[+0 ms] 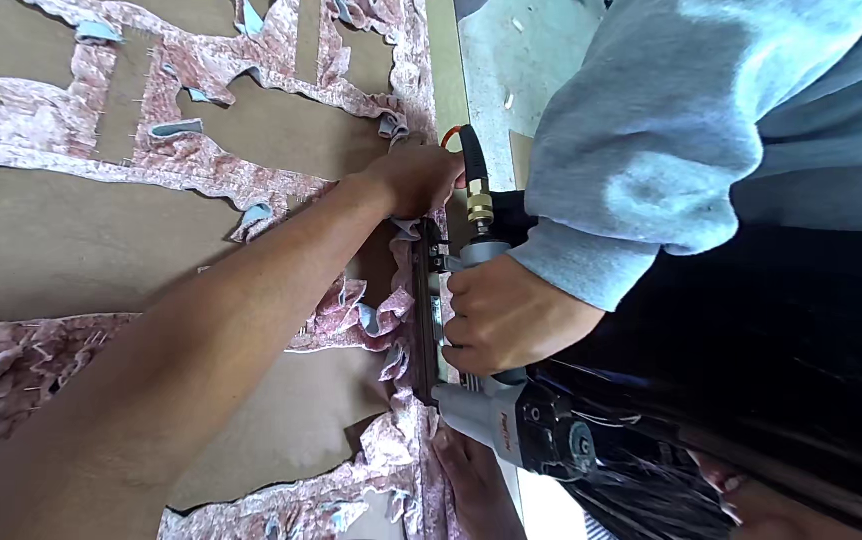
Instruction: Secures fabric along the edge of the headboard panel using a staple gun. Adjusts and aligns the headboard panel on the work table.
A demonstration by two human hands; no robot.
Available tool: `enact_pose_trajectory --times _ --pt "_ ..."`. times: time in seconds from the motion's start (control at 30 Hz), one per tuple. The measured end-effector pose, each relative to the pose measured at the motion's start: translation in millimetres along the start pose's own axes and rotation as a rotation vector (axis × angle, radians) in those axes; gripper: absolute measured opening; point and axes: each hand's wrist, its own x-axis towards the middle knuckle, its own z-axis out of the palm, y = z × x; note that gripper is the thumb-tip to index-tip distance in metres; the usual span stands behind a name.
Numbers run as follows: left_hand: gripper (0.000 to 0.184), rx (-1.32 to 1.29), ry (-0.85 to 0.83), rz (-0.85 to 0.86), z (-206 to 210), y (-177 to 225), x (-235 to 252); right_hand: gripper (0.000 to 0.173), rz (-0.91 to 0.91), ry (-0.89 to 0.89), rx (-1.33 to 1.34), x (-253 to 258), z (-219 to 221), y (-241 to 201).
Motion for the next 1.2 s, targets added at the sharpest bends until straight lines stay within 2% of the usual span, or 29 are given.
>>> enact_pose_trajectory --times 0.07,0.3,0.47,0.7,0.83,1.03,1.2 --pt "0.022 -0.004 0.004 -0.009 -0.1 -0.6 0.2 0.026 0.002 -0.003 -0.011 0.8 0.8 -2.4" --pt "0.012 -0.019 -0.004 0.015 -10.7 6.6 -9.4 0.014 0.039 -0.007 -0.016 3.3 7.3 -23.2" --pt "0.025 -0.013 0.016 -0.01 2.0 -2.1 0.1 0.023 0.009 -0.011 0.021 0.7 0.6 0.4" --pt "0.021 0.001 0.006 -0.018 3.8 -3.1 2.3 0.023 0.003 -0.009 0.015 0.3 0.4 -0.2" --pt "0.021 0.005 0.022 0.005 3.2 -3.4 2.0 0.018 0.039 0.066 0.001 -5.4 1.9 -1.5" --pt "0.025 0.06 0.015 0.02 1.7 -0.5 0.8 0.02 -0.064 0.099 -0.024 -12.1 -6.5 23.6" --pt "0.023 0.041 0.008 0.009 2.6 -1.1 2.6 0.02 -0.006 0.116 -0.072 -10.6 -3.9 12.2"
